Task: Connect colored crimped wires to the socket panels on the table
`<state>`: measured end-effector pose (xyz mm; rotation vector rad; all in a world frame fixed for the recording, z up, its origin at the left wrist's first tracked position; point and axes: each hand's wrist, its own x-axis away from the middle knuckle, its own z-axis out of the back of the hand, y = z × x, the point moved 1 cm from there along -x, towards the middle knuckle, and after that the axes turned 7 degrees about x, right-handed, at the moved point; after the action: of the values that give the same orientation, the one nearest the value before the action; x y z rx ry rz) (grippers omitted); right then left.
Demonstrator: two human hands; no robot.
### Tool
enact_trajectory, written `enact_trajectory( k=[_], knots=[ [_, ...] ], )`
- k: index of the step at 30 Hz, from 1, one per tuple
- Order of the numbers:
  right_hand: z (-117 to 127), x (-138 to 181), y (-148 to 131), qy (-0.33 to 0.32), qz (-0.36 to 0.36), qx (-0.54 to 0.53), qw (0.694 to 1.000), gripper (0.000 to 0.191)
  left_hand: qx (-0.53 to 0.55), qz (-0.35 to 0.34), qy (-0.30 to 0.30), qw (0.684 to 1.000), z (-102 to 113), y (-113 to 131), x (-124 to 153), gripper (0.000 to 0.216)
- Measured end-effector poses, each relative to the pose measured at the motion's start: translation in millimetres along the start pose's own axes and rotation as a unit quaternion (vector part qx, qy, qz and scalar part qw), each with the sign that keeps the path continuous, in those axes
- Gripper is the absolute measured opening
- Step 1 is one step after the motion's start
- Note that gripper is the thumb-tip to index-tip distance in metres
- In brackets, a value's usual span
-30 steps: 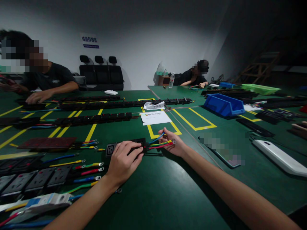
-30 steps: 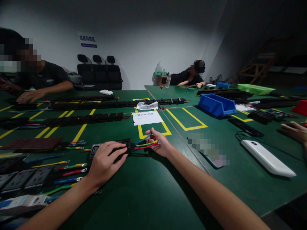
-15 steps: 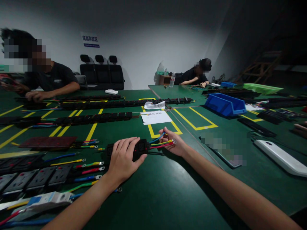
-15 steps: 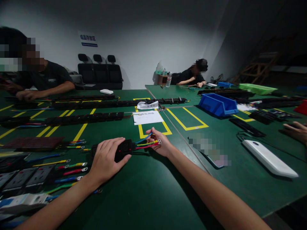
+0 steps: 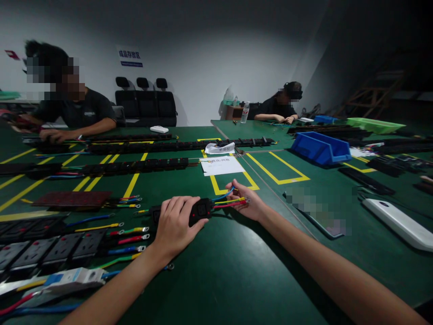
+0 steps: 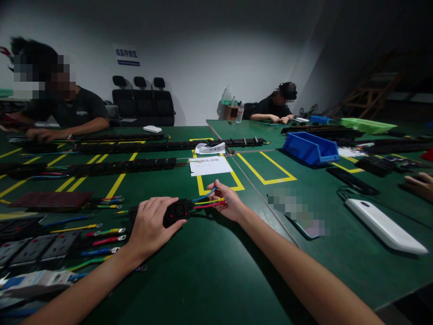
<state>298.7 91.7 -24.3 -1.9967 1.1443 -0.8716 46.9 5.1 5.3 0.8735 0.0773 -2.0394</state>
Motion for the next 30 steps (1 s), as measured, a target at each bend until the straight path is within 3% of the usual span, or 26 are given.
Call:
enact_trajectory(
  k=[13, 21, 30],
  knots=[
    [-4.9, 2.0, -1.2, 0.024, 0.000, -0.016, 1.000, 0.029, -0.046, -0.022, 0.017, 0.999, 1.6, 2.7, -1.7, 0.055],
    [-3.5, 2.9, -2.6, 0.020, -0.019, 0.012, 1.000, 0.028, 0.000, -0.089, 0.062, 0.994, 7.7, 5.8, -2.4, 0.015],
    [1.0, 1.9, -1.6, -0.009, -0.038, 0.003, 0.999, 0.027, -0.011, -0.078, 0.076, 0.994, 11.9, 7.5, -3.6, 0.015]
  ],
)
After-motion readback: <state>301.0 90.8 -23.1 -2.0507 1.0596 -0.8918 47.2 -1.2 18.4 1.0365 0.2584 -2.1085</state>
